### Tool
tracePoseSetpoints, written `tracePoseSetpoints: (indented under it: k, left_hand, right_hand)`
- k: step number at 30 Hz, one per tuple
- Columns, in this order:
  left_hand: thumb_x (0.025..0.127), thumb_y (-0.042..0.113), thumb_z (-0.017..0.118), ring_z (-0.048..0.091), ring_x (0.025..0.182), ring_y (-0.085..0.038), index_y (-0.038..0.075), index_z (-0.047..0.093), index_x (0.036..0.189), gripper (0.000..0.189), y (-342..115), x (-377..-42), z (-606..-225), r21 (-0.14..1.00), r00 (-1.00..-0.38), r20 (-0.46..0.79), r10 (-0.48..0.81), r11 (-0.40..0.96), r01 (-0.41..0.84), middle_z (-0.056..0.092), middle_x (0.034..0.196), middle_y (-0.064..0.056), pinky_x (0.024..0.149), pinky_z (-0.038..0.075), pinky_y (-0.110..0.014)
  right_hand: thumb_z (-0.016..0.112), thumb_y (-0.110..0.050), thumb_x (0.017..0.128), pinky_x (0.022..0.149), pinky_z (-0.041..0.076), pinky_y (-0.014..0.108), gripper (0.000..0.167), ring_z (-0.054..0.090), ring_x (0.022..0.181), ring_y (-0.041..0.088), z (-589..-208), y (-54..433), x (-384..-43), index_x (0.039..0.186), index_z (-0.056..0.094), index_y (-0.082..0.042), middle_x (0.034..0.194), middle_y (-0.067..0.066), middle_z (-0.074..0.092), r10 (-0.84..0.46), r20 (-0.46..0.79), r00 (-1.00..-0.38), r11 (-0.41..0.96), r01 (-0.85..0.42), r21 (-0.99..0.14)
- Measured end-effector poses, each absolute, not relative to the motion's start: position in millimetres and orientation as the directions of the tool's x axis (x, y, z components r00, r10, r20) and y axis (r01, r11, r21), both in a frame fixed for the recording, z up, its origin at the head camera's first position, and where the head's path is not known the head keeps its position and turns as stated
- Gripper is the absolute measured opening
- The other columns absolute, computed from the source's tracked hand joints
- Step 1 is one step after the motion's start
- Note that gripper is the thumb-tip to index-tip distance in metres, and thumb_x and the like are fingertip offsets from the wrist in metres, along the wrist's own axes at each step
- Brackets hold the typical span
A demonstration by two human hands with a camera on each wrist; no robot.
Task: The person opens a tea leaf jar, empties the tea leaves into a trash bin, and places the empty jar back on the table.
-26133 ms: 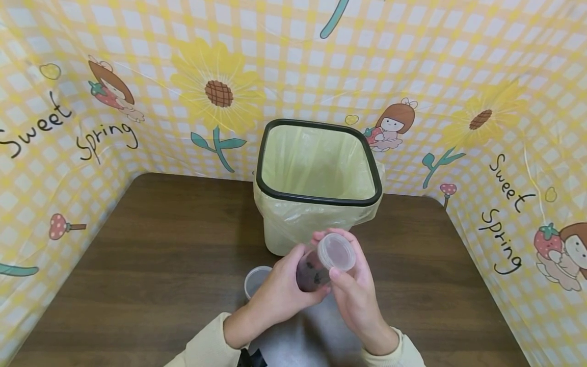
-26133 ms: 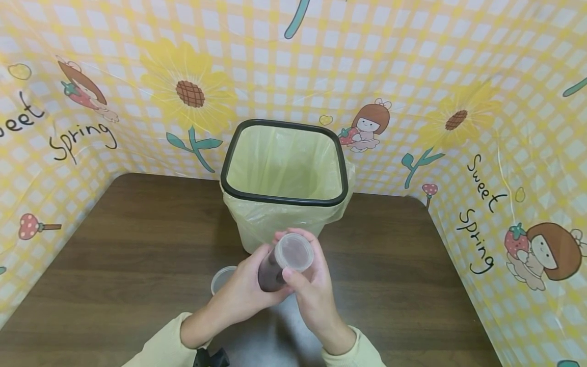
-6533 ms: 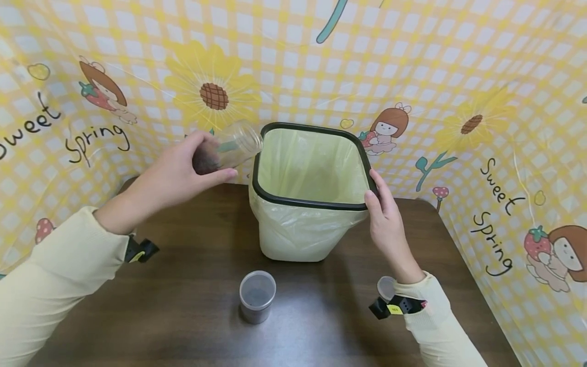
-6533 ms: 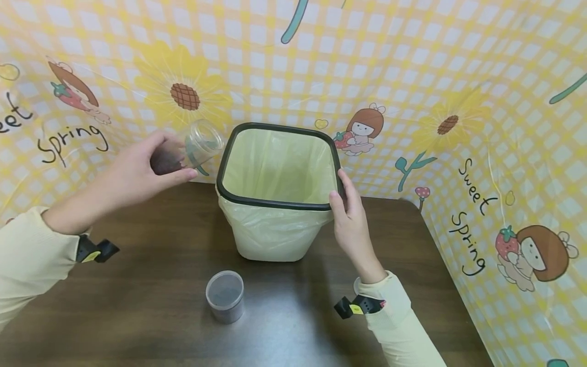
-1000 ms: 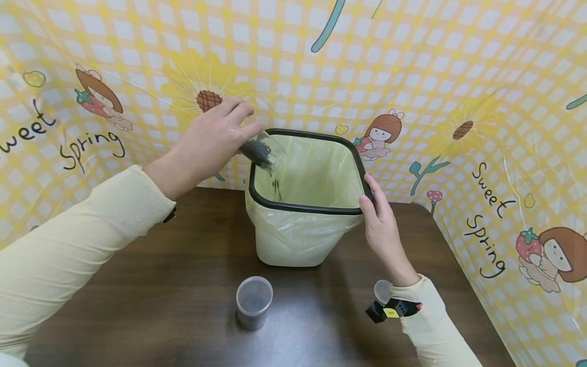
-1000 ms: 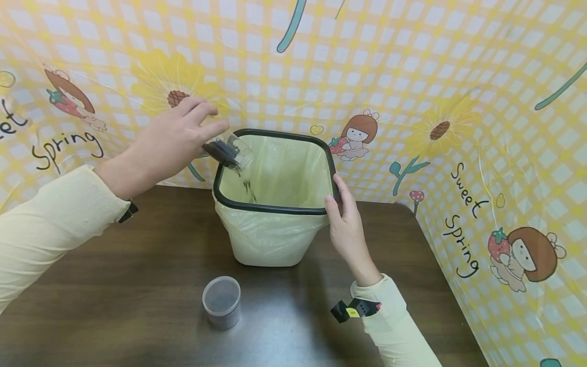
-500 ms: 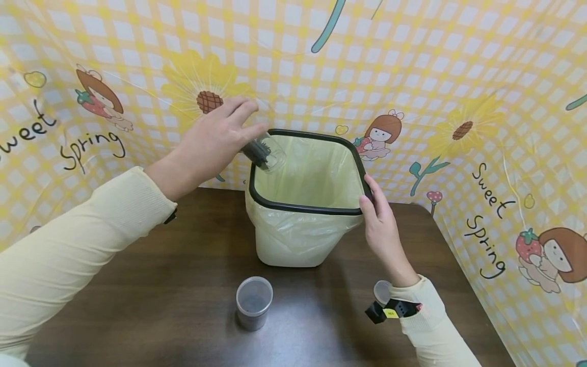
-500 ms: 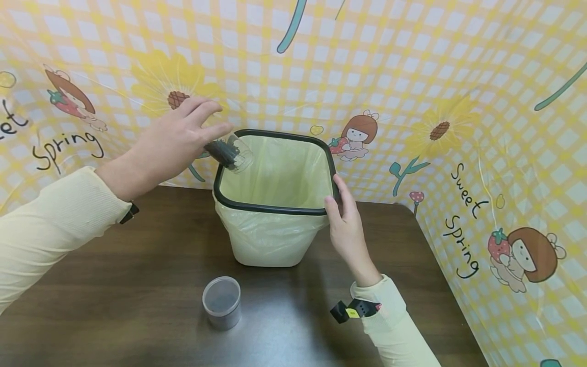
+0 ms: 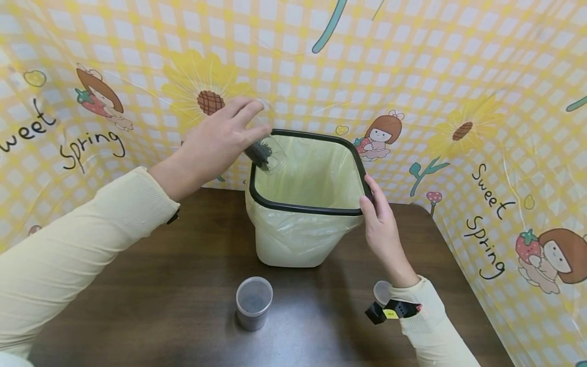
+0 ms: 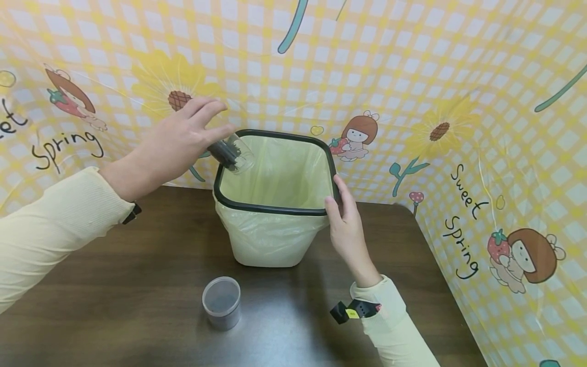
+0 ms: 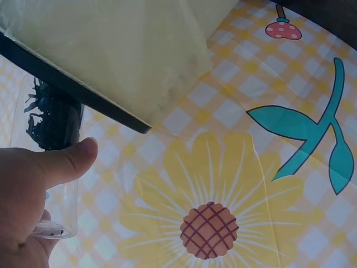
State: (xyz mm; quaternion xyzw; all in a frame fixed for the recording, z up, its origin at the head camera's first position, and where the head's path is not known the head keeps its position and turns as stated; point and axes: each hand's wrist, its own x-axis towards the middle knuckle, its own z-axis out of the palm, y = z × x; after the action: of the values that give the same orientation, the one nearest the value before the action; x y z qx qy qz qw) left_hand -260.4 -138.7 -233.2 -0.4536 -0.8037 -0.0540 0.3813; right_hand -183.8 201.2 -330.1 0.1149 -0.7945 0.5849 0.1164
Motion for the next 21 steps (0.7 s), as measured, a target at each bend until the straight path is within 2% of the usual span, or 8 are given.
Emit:
tracePoseSetpoints:
  k: [11, 14, 17, 21]
  left_hand:
    - [0.086, -0.029, 0.054, 0.050, 0.122, -0.043, 0.002, 0.068, 0.114, 0.044, -137.2, -262.4, -234.2, -0.284, -0.284, 0.674, 0.682, 0.593, 0.753, 0.054, 0.128, -0.025, 0.079, 0.058, -0.051]
    - [0.083, -0.021, 0.064, 0.052, 0.118, -0.043, 0.002, 0.066, 0.116, 0.040, -136.3, -263.0, -234.9, -0.266, -0.289, 0.694, 0.660, 0.608, 0.748, 0.056, 0.123, -0.026, 0.077, 0.058, -0.052]
    - [0.083, -0.020, 0.065, 0.053, 0.117, -0.042, 0.003, 0.065, 0.115, 0.040, -135.8, -262.8, -236.0, -0.269, -0.287, 0.702, 0.652, 0.616, 0.740, 0.056, 0.123, -0.025, 0.073, 0.058, -0.052]
    - [0.087, -0.027, 0.052, 0.051, 0.119, -0.043, 0.002, 0.068, 0.116, 0.044, -136.1, -263.3, -237.7, -0.312, -0.270, 0.690, 0.672, 0.612, 0.727, 0.056, 0.123, -0.025, 0.079, 0.058, -0.051]
  right_hand:
    - [0.041, -0.018, 0.110, 0.121, 0.022, 0.045, 0.052, 0.028, 0.148, 0.025, -331.0, 201.0, -184.4, 0.159, 0.028, -0.003, 0.164, 0.016, 0.027, -0.045, 0.334, -0.941, 0.300, -0.332, -0.894]
    - [0.041, -0.018, 0.110, 0.120, 0.022, 0.044, 0.052, 0.029, 0.147, 0.025, -331.1, 200.9, -184.4, 0.159, 0.028, -0.004, 0.163, 0.016, 0.028, -0.043, 0.334, -0.941, 0.302, -0.331, -0.894]
    - [0.041, -0.018, 0.110, 0.120, 0.023, 0.044, 0.052, 0.029, 0.147, 0.025, -331.2, 200.6, -184.3, 0.159, 0.029, -0.004, 0.163, 0.016, 0.028, -0.042, 0.334, -0.941, 0.299, -0.331, -0.895]
    - [0.041, -0.017, 0.110, 0.120, 0.023, 0.043, 0.052, 0.029, 0.147, 0.025, -331.4, 200.4, -184.2, 0.159, 0.029, -0.004, 0.163, 0.015, 0.028, -0.039, 0.334, -0.942, 0.299, -0.330, -0.895]
